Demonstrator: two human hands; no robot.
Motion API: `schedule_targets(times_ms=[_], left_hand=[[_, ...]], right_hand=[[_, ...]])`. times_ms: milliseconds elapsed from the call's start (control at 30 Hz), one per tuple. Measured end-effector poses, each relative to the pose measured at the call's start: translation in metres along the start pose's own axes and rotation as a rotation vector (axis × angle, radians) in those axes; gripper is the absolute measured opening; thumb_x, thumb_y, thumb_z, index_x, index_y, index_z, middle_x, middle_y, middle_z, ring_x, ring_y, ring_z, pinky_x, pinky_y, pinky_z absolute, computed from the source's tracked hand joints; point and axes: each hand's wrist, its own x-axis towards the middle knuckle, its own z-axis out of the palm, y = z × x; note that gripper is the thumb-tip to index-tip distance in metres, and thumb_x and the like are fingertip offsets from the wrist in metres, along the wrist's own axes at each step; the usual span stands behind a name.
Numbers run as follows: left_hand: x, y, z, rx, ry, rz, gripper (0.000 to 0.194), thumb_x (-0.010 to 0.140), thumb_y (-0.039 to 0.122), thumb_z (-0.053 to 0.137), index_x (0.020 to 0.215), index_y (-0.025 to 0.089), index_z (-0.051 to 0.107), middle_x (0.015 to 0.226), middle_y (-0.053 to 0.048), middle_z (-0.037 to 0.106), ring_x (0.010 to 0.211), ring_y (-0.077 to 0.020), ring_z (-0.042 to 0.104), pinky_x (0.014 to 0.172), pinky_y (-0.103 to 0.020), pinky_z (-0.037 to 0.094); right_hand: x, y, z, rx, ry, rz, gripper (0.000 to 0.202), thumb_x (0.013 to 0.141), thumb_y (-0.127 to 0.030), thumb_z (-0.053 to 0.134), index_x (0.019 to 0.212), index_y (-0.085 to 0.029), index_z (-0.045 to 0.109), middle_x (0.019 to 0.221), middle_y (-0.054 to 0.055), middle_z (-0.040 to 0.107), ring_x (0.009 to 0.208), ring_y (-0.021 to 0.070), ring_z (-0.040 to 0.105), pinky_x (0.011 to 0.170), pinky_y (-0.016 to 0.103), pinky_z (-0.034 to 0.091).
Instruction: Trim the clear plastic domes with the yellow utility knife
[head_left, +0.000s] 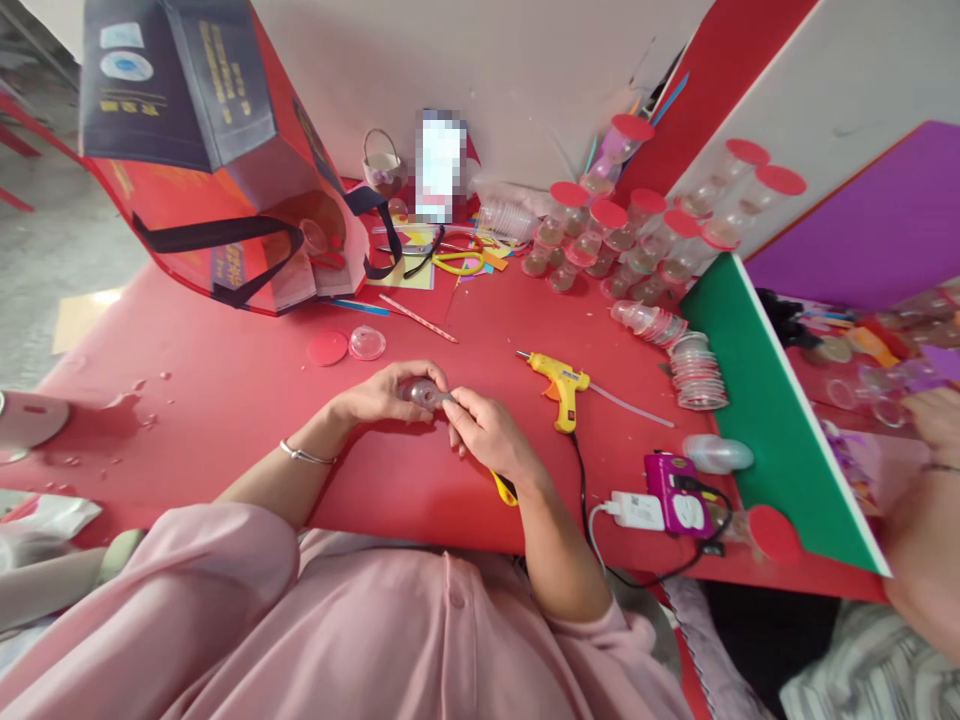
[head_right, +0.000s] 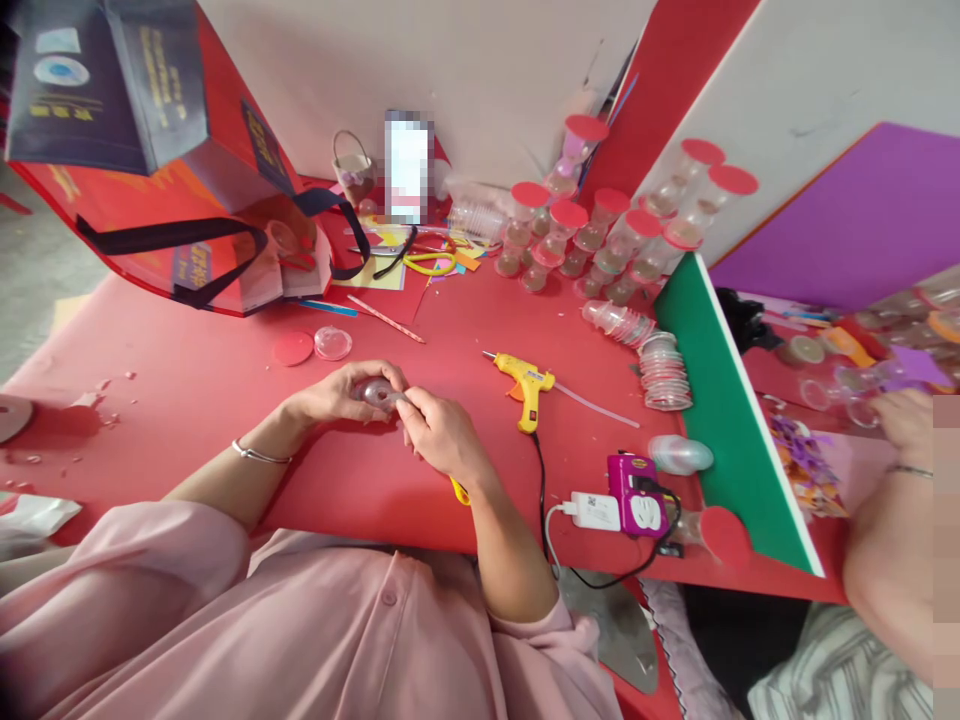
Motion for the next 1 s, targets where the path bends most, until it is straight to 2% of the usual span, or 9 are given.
schedule_targets(times_ms=[567,1000], left_hand=[[0.0018,0.0004,0.0,-0.077,0.01,-0.056,0.042,0.077,0.022,0.09,0.111,0.015,0.066,0.096,-0.008,0.072,0.084,-0.0173,0.071,0.076,-0.027,0.059],[0.0038,-0.0007,0.0,-0.055,0.002,-0.032,0.035,0.081,0.025,0.088,0.108,0.016,0.067,0.094,-0.006,0.069,0.08,-0.0144,0.066,0.071,-0.024,0.054]], right_hand=[[0.0044,0.0061,0.0016,0.022,-0.025,0.002,0.024,0.11,-0.038,0.043,0.094,-0.026,0.056,0.06,-0.008,0.061,0.052,0.0107,0.059,0.063,0.022,0.044],[0.0062,0.0071,0.0037,0.065,-0.032,0.012,0.026,0.109,-0.04,0.045,0.091,-0.026,0.055,0.058,-0.009,0.059,0.05,0.0105,0.057,0.061,0.023,0.042]])
